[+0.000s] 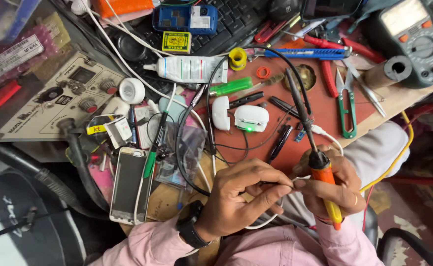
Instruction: The person sits at a cluttered repair workbench and solders a small blue circuit board connected to a USB cable. They strip and position wires with pliers, pick up a soldering iron, and apply the iron to the board's contacts while holding components steady by hand.
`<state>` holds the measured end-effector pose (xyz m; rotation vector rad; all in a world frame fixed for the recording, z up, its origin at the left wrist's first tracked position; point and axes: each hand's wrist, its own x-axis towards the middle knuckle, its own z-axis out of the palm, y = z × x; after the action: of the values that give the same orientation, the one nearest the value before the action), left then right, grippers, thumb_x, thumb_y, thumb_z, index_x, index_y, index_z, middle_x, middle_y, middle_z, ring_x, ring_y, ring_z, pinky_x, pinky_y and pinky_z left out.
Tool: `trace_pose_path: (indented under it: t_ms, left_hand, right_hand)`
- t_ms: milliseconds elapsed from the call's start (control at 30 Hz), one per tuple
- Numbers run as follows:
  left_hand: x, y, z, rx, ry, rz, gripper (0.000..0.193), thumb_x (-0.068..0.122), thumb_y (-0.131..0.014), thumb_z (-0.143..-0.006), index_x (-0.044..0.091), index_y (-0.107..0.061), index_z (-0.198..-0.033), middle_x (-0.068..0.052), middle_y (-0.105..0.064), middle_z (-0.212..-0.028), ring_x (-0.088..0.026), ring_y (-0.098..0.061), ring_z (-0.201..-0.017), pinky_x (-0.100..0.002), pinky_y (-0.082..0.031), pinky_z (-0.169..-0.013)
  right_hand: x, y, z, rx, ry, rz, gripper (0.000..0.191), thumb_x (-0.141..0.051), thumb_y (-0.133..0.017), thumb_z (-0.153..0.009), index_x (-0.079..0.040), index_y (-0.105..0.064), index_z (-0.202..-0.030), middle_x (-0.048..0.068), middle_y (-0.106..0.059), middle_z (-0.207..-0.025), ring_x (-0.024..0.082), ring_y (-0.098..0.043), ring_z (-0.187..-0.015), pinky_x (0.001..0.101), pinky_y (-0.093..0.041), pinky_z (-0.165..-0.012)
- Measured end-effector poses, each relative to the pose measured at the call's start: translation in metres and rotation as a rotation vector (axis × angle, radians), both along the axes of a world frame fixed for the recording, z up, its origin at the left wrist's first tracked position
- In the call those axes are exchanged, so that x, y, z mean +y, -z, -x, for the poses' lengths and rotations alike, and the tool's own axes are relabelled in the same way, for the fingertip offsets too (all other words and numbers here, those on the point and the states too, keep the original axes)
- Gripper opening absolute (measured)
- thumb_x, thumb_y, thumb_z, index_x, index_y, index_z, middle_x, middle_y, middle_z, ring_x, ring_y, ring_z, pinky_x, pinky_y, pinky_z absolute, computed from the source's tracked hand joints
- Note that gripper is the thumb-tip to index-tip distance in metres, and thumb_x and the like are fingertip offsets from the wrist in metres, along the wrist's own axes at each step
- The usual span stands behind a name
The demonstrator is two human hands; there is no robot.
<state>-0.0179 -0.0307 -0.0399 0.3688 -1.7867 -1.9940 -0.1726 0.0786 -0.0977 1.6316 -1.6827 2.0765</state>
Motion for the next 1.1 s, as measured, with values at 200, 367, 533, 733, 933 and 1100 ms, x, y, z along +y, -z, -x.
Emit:
trace_pose_path:
  t_ms: [200,367,533,733,933,1100]
  left_hand:
    - [0.003,0.009,0.001,0.037,0.027,0.029,0.012,0.0,-0.066,-0.106,0.002,-0.071,-0.117,-0.008,-0.066,-0.111,-0.011,-0.073,-0.09,-0.022,-0.067,-0.073]
    - [0.003,0.011,0.0,0.04,0.04,0.012,0.016,-0.003,-0.065,-0.105,0.003,-0.072,-0.118,-0.008,-0.065,-0.111,-0.011,-0.072,-0.089,-0.022,-0.068,-0.076]
    - [0.003,0.01,0.0,0.043,0.047,0.085,0.017,-0.003,-0.064,-0.105,0.003,-0.072,-0.119,-0.007,-0.065,-0.111,-0.011,-0.073,-0.091,-0.022,-0.068,-0.078]
    - [0.003,0.008,0.0,0.034,0.035,0.126,0.015,-0.003,-0.065,-0.104,0.003,-0.071,-0.116,-0.008,-0.067,-0.111,-0.01,-0.073,-0.085,-0.021,-0.065,-0.073]
    - [0.004,0.003,0.002,0.027,-0.037,0.166,0.014,-0.001,-0.071,-0.101,0.002,-0.07,-0.116,-0.007,-0.067,-0.108,-0.009,-0.074,-0.082,-0.021,-0.065,-0.069]
    - [-0.001,-0.001,0.004,0.004,-0.098,0.269,0.016,0.002,-0.075,-0.098,0.003,-0.071,-0.113,-0.006,-0.07,-0.103,-0.01,-0.073,-0.081,-0.02,-0.062,-0.065]
  right_hand:
    - [0.005,0.0,0.009,0.017,-0.066,-0.021,0.011,-0.002,-0.073,-0.087,-0.011,-0.067,-0.089,0.008,-0.062,-0.092,0.023,-0.068,-0.078,0.0341,-0.055,-0.07]
    - [0.005,0.004,0.009,0.011,-0.065,-0.011,0.01,-0.004,-0.074,-0.09,-0.011,-0.067,-0.09,0.008,-0.062,-0.093,0.023,-0.068,-0.081,0.0352,-0.056,-0.072]
    - [0.005,0.003,0.005,-0.008,-0.073,-0.015,0.01,-0.012,-0.076,-0.088,-0.009,-0.067,-0.089,0.01,-0.063,-0.093,0.026,-0.068,-0.082,0.0375,-0.058,-0.074]
    - [0.012,0.003,0.006,0.022,-0.03,-0.061,0.01,-0.009,-0.074,-0.087,-0.011,-0.065,-0.087,0.013,-0.063,-0.091,0.029,-0.068,-0.082,0.0362,-0.057,-0.069]
    - [0.027,0.021,0.006,-0.237,0.059,0.06,0.011,-0.013,-0.073,-0.099,-0.011,-0.063,-0.1,0.014,-0.063,-0.077,0.026,-0.063,-0.069,0.0343,-0.055,-0.059]
    - [0.051,0.047,0.003,-0.424,-0.003,0.216,0.033,-0.039,-0.069,-0.106,-0.017,-0.058,-0.129,0.015,-0.059,-0.075,0.024,-0.062,-0.064,0.0336,-0.052,-0.057]
